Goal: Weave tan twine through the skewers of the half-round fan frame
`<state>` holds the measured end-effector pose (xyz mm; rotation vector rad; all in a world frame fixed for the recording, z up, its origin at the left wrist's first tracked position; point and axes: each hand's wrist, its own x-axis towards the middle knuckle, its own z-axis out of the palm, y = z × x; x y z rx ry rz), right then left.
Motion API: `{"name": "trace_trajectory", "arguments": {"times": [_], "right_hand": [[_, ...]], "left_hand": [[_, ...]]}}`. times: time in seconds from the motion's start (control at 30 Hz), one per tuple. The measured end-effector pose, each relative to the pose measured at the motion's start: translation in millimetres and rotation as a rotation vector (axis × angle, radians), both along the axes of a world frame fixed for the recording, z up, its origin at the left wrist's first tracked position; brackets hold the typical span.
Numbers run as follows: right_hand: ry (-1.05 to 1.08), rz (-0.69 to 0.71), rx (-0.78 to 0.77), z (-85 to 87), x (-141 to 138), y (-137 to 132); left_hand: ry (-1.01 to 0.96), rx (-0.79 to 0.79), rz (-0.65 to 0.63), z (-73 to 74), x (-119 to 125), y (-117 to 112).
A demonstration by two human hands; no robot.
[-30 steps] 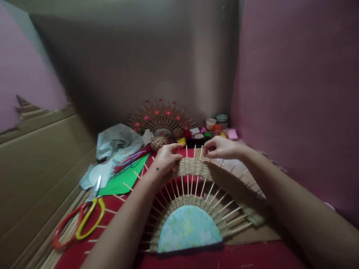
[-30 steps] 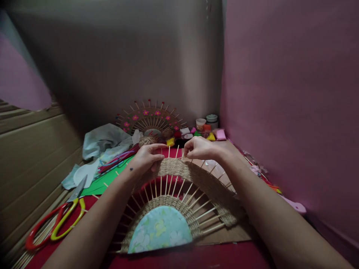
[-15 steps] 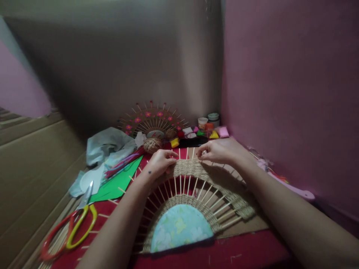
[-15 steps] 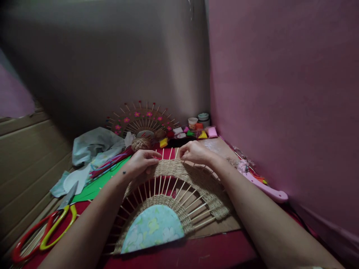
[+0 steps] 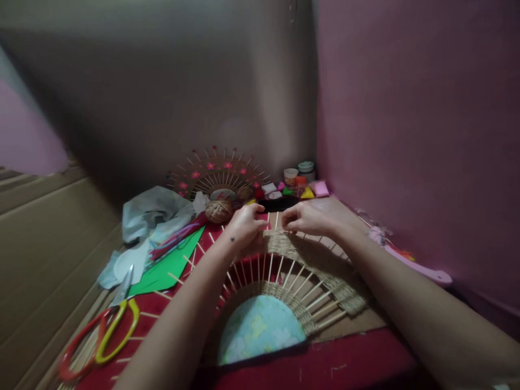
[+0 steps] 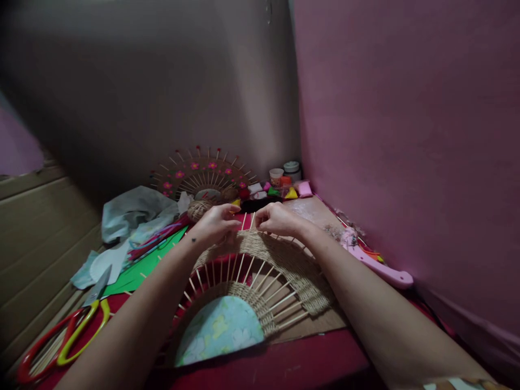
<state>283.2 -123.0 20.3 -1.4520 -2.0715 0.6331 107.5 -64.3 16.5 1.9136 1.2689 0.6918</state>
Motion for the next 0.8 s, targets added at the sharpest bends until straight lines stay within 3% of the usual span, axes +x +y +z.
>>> {"name": "trace_trajectory", "arguments": {"times": [0.13, 0.27, 0.63, 0.8], "right_hand": [[0.005, 0.003, 0.015, -1.7, 0.1, 1.3], [0.074, 0.043, -0.006, -9.5, 4.4, 10.3], [0.212, -0.131, 0.217, -20.3, 26.4, 32.1], [0.133, -0.24, 0.07, -19.3, 26.3, 31.7]], "left_hand": [[0.04, -0.046, -0.085, -9.5, 8.1, 3.6], [-0.053, -0.051, -0.127, -9.0, 7.1, 2.5], [-0.101, -0.014, -0.158, -3.4, 3.3, -2.1], [-0.105, -0.019, -0.126, 1.8, 4.3, -5.7]]}}
